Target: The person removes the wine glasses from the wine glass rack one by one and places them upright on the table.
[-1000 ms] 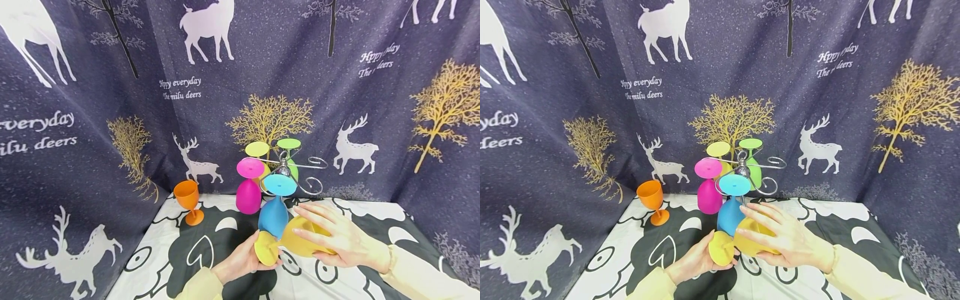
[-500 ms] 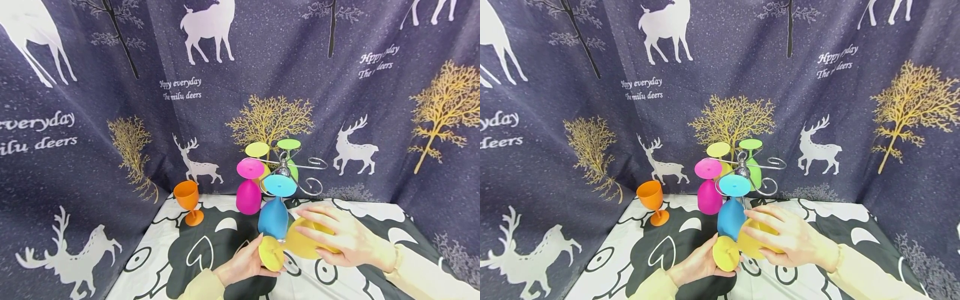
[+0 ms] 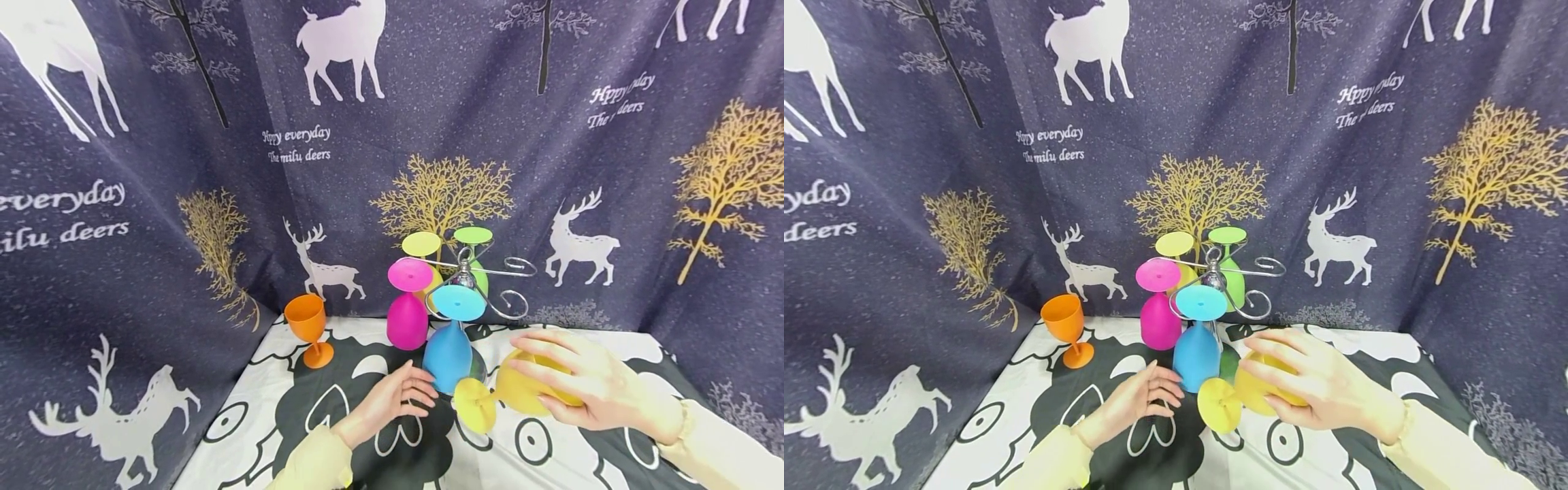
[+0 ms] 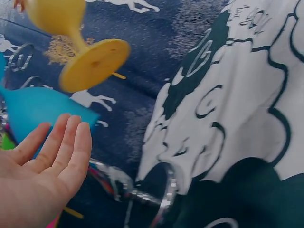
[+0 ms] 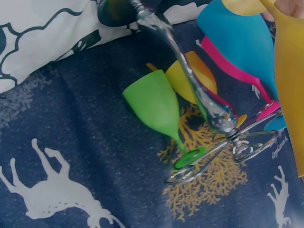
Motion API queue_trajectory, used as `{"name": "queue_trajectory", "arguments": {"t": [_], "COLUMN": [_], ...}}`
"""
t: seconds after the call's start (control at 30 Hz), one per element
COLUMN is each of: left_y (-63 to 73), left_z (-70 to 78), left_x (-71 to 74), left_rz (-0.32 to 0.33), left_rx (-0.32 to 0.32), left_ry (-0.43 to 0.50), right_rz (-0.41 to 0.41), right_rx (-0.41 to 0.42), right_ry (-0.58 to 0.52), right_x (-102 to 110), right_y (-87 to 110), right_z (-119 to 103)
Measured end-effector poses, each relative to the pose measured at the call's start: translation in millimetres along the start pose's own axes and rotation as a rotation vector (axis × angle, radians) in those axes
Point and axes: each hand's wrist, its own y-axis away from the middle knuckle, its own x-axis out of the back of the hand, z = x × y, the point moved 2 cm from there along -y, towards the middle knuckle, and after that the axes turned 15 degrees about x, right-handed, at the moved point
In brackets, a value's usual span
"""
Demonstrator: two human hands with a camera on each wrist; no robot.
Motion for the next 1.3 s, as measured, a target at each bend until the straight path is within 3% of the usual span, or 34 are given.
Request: {"name": "queue_trajectory", "arguments": {"t": [0.23,0.47,0.8,0.97,1.13,1.3], "left_y": [1.2,6.0,13.8,15.5,10.5,2.8], "left_z": [22.4,40.1,85.3,113.9,142.7,163.7], "left_x": [5.8,7.7,5.8,-1.5,-7.7,-8.2], "left_rz": [0.019,0.084,0.202,0.219,0.227,0.254], "left_rx": [-0.084,-0.143,-0.326,-0.414,-0.452,-0.443], "left_ry": [-0.024,-0.043,-0.240,-0.330,-0.430,-0.510], "right_rz": [-0.017,-0.050,-0.096,-0.110,-0.122,-0.120], "right_rx": [-0.007,-0.059,-0.114,-0.131,-0.146,-0.153], "right_ry": [0.021,0.016,0.035,0.044,0.055,0.060], "right_x": [1.3,4.4,8.9,9.7,10.0,9.6], "right_y": [9.2,20.1,36.0,45.1,55.6,65.7], "right_z": [1.1,0.4,0.5,1.1,1.3,1.9]}}
